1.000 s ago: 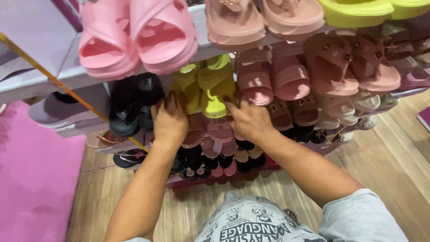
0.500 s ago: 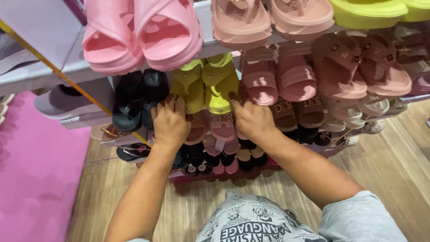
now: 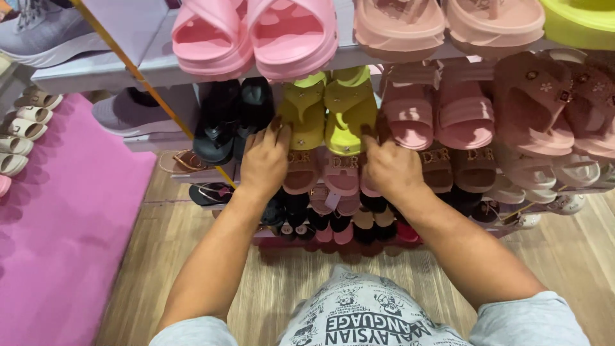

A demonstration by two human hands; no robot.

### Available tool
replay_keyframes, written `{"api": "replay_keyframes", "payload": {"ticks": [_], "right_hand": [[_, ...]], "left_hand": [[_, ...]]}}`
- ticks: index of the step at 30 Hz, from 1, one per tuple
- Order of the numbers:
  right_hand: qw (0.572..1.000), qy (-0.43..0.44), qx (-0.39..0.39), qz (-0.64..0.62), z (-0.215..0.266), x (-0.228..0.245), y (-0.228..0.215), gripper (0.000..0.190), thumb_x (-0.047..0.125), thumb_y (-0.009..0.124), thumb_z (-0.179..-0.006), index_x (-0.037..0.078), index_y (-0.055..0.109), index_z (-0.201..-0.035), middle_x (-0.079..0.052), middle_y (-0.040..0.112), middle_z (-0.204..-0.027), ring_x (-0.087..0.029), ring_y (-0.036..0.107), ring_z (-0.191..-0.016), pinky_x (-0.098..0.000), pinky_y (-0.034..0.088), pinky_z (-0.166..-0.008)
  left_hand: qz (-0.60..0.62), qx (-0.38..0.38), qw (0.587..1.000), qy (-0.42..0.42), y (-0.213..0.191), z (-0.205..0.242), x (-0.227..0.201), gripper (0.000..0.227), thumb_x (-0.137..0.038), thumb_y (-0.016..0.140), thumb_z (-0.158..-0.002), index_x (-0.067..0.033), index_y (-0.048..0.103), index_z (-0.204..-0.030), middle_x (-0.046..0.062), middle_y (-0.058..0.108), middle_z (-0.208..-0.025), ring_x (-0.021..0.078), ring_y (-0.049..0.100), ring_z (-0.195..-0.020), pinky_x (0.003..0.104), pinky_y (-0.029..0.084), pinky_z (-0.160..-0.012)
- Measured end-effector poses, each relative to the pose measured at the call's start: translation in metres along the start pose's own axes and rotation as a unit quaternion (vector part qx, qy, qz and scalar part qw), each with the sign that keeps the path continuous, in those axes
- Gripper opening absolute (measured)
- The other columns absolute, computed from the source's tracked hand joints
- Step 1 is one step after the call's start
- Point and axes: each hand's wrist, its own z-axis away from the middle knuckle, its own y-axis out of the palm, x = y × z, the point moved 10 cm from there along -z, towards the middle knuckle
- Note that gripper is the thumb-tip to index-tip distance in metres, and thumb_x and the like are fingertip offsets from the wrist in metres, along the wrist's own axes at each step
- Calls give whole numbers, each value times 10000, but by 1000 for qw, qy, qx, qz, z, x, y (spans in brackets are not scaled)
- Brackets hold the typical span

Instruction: The person uses a white cloth to wipe and clean various pairs of shoes displayed on a multi-tiered rack. They handle different styles, including slides, sandals, and sneakers, moving them slightly to wipe the surfaces and then placing them back on the shelves.

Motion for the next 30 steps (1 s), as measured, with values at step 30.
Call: {"api": "replay_keyframes", "payload": {"ticks": [30], "right_hand": [[997,10,-44,-56,2,-4,-7,394,228,634,-780,174,747,-1154,-115,573,-669,-388,650,-468,-498,567,-446]], "left_hand": [[-22,17,1000,15,-1,18,9,345,-83,607,-848,-81,670,-1187,105,677,-1001,266,694,-897,374,523,-743]]}}
